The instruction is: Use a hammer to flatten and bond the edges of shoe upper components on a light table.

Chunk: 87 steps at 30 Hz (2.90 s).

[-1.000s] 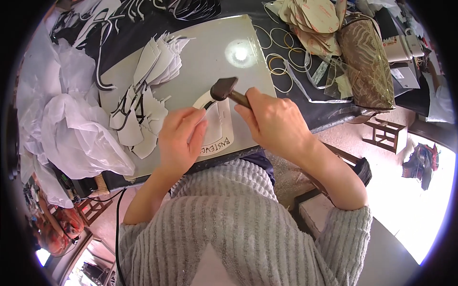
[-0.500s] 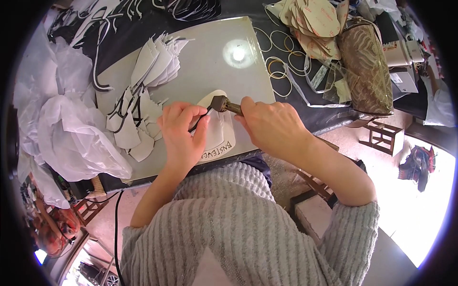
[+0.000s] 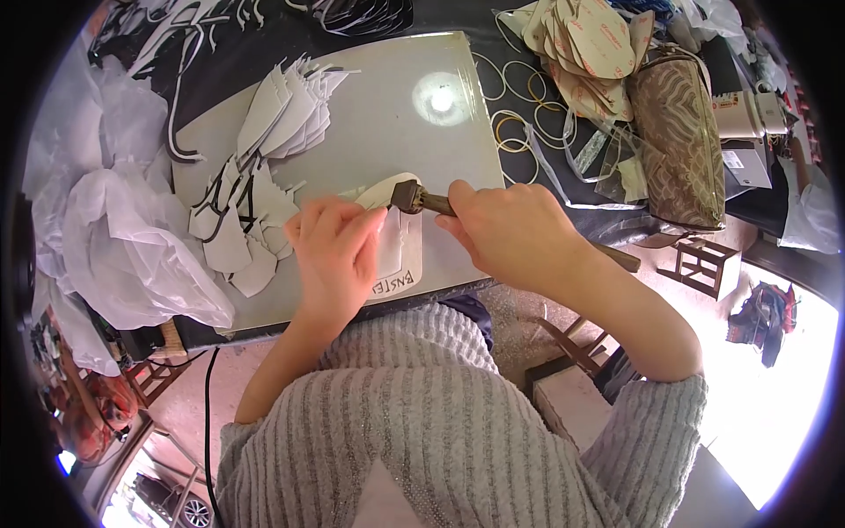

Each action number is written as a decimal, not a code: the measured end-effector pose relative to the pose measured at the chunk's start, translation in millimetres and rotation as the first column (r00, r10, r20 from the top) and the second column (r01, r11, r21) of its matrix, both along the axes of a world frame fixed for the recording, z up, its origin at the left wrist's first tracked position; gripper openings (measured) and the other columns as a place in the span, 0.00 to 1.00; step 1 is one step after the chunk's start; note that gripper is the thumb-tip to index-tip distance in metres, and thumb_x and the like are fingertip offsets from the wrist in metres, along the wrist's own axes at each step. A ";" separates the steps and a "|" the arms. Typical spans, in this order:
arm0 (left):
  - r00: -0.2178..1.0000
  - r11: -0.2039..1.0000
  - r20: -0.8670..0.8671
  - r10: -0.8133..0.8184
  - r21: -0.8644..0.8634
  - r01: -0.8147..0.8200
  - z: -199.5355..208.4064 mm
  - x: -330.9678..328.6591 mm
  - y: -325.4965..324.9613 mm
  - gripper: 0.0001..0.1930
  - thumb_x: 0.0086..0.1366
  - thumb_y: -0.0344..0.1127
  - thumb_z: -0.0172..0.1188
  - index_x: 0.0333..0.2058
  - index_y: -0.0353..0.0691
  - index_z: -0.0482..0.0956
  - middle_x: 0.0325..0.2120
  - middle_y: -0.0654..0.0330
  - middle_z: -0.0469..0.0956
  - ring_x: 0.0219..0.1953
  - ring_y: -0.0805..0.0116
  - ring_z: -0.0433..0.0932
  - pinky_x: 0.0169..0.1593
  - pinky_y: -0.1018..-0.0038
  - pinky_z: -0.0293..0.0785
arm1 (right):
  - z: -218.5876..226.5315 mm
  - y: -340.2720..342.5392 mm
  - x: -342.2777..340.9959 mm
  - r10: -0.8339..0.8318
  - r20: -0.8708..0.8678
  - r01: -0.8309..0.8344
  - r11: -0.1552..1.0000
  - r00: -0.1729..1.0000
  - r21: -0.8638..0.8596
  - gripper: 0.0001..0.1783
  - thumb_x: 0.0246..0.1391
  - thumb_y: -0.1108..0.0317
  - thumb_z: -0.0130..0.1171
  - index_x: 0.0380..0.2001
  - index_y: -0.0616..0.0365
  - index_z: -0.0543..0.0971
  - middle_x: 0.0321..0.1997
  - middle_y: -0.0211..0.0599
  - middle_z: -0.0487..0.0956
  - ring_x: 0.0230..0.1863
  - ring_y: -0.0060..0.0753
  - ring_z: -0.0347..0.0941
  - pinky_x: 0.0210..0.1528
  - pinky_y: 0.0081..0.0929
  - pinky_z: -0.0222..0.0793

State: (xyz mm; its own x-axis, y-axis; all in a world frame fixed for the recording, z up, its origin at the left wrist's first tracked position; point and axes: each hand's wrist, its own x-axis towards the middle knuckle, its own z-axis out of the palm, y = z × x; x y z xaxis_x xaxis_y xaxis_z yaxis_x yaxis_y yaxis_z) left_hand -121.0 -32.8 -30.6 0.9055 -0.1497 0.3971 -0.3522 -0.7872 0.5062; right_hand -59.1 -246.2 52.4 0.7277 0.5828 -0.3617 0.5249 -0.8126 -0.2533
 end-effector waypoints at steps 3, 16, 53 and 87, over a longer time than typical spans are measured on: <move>0.994 0.995 0.112 0.011 0.099 -0.022 -4.0 -3.3 -4.4 0.14 0.50 0.29 0.67 0.38 0.45 0.82 0.30 0.70 0.74 0.41 0.68 0.74 0.48 0.63 0.57 | 8.3 0.8 4.0 -0.019 0.091 0.016 0.999 0.996 0.043 0.17 0.62 0.57 0.57 0.30 0.58 0.68 0.18 0.42 0.75 0.19 0.50 0.75 0.22 0.43 0.68; 0.998 0.995 0.029 0.053 -0.090 -0.051 -5.8 1.0 0.2 0.12 0.51 0.28 0.67 0.37 0.44 0.83 0.32 0.68 0.75 0.41 0.66 0.74 0.49 0.63 0.58 | -15.8 0.2 -0.1 0.045 0.045 -0.047 0.998 0.998 0.030 0.18 0.59 0.57 0.61 0.29 0.59 0.67 0.18 0.41 0.75 0.17 0.47 0.74 0.19 0.40 0.66; 0.989 0.991 0.102 -0.106 0.087 0.098 -6.2 -6.0 4.6 0.17 0.49 0.25 0.63 0.41 0.34 0.81 0.36 0.61 0.74 0.40 0.61 0.74 0.42 0.66 0.71 | -7.4 -1.6 -3.6 0.066 0.155 -0.092 0.982 0.986 0.167 0.16 0.57 0.61 0.62 0.31 0.60 0.67 0.16 0.38 0.72 0.16 0.45 0.72 0.18 0.38 0.66; 0.744 0.926 -0.580 -0.332 -0.350 0.140 29.5 33.7 25.6 0.17 0.53 0.33 0.68 0.42 0.40 0.77 0.36 0.64 0.82 0.38 0.64 0.74 0.53 0.66 0.59 | -48.7 29.1 15.7 -0.261 -0.216 0.330 0.850 0.941 0.411 0.21 0.47 0.66 0.68 0.34 0.63 0.66 0.23 0.46 0.77 0.29 0.54 0.76 0.33 0.44 0.68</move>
State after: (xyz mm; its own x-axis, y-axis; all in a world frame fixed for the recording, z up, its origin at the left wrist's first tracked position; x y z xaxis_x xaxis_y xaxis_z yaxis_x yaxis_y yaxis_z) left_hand -87.3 -7.2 -1.1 0.9121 -0.3679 -0.1808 -0.0413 -0.5213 0.8524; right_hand -43.4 -217.2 3.7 0.8495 0.4707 -0.2385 0.2059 -0.7118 -0.6716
